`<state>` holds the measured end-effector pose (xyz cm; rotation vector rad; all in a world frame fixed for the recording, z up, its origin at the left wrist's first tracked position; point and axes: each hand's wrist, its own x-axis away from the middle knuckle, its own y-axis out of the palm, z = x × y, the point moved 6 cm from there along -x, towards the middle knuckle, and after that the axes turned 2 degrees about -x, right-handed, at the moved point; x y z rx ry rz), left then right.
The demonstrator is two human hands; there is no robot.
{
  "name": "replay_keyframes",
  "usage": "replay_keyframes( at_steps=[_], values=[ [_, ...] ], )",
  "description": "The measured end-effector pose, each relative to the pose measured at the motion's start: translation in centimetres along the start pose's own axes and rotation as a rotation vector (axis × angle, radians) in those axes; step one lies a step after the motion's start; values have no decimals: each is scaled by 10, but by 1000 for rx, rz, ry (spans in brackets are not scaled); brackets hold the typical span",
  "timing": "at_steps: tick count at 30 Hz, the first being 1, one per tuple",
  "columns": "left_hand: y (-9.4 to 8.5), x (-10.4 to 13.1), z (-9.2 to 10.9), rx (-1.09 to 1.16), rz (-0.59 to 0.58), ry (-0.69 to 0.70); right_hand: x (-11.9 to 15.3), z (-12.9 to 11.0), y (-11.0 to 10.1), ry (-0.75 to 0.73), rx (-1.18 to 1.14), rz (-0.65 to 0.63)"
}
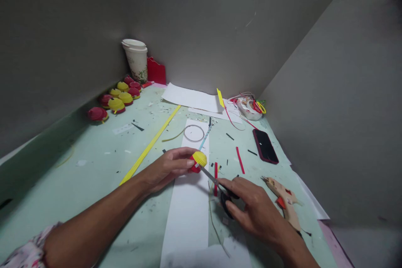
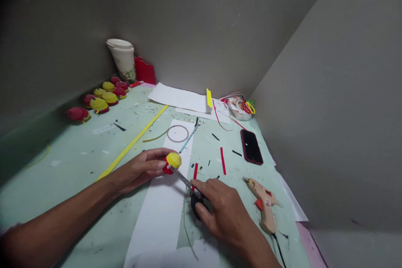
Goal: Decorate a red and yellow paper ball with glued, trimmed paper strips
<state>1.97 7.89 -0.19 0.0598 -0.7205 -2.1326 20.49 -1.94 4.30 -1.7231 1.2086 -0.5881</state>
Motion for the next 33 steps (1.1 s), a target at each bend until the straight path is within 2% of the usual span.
replay_keyframes(
  at_steps=[13, 33],
  values=[
    [2, -1, -1, -6, 0, 9, 2, -6, -2, -19, 165, 49],
    [1, 0, 4, 3, 1, 54, 5, -8, -9, 4, 202, 48]
  ],
)
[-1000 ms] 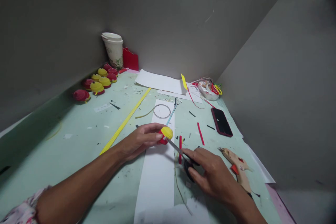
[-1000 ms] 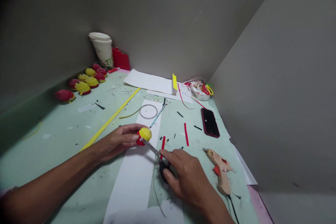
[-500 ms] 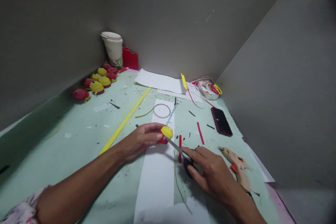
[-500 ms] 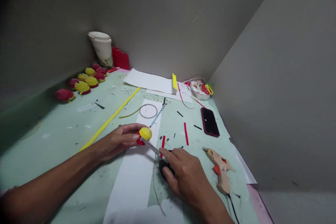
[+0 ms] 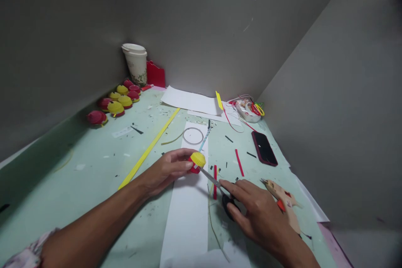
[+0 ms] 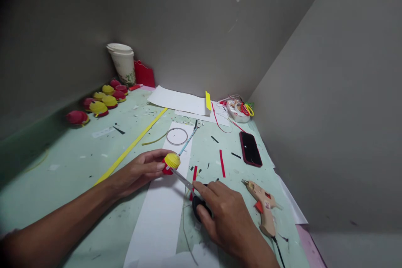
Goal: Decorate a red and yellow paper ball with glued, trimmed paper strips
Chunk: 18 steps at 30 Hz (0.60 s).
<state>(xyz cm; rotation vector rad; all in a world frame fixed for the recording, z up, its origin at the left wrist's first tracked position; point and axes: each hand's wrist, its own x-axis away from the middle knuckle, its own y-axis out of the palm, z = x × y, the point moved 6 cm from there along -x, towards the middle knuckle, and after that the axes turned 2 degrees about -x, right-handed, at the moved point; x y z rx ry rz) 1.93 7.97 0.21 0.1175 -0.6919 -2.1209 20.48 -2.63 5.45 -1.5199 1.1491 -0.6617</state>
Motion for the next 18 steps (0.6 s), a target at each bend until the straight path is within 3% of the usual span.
replay_keyframes(
  at_steps=[18],
  values=[
    [1, -1, -2, 5, -25, -18, -4, -3, 1, -18, 12, 7]
  ],
)
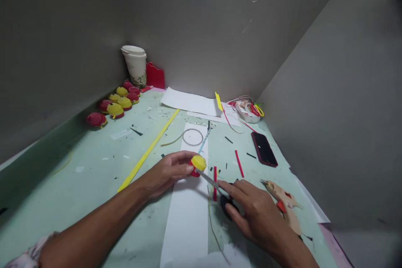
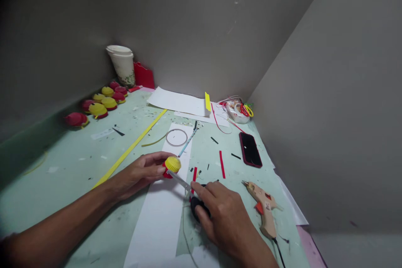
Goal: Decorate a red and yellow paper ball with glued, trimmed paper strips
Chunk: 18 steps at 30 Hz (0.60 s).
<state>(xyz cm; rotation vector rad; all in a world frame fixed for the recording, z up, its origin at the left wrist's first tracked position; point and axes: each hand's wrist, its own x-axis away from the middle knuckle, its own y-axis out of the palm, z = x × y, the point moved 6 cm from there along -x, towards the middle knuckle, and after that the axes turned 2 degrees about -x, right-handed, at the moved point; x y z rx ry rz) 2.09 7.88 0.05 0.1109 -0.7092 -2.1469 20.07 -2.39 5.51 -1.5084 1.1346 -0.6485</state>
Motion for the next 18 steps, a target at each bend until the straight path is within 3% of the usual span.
replay_keyframes(
  at_steps=[18],
  values=[
    [-1, 1, 0, -12, 2, -4, -3, 1, 1, 2, -28, -39]
  ],
)
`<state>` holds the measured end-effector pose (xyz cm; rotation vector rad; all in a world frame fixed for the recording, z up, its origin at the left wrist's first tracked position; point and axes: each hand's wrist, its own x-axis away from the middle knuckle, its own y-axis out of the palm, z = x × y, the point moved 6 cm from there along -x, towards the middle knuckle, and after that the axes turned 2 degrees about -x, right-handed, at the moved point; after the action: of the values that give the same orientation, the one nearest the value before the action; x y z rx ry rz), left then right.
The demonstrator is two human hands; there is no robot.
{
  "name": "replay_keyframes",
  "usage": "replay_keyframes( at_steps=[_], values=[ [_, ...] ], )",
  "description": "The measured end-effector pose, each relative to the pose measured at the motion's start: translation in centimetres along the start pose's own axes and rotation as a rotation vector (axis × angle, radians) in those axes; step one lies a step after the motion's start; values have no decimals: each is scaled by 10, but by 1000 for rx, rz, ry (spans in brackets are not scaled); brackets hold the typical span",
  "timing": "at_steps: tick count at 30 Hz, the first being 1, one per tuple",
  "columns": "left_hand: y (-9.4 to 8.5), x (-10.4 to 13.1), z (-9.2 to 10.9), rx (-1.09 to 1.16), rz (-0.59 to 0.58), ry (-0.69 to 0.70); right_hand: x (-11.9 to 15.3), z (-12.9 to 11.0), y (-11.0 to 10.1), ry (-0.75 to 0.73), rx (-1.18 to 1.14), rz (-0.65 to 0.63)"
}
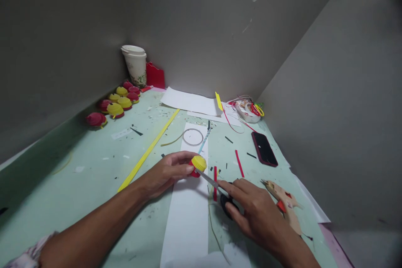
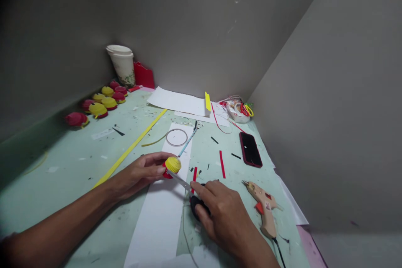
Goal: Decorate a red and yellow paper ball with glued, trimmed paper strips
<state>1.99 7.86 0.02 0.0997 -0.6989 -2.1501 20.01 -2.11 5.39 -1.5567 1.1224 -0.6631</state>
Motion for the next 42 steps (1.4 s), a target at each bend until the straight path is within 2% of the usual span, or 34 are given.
replay_keyframes(
  at_steps=[7, 11, 14, 17, 21, 23, 26, 30, 36, 42],
  values=[
    [-1, 0, -1, 13, 6, -20, -1, 1, -4, -17, -32, 30],
    [1, 0, 1, 26, 4, -3, 4, 7, -7, -17, -140, 123],
    [1, 0, 2, 48, 5, 10, 9, 19, -4, 87, -172, 158],
    [-3, 1, 1, 108, 60, 5, 12, 32, 1, 252, -172, 142],
    [-7, 3, 2, 177, 104, -3, 15, 39, 11, 427, -327, 18],
    [-6, 3, 3, 122, 106, 0, 16, 39, 12, 481, -310, 3],
    [-6, 2, 6, 43, 125, 35, 16, 35, 9, 448, -249, 58],
    [-8, 1, 7, 101, 150, 60, 13, 22, 16, 370, -440, 88],
    [-10, 2, 5, 155, 183, 35, 11, 9, 45, 459, -817, 142],
    [-6, 1, 6, 169, 156, 44, 8, 2, 50, 492, -869, 175]
  ],
)
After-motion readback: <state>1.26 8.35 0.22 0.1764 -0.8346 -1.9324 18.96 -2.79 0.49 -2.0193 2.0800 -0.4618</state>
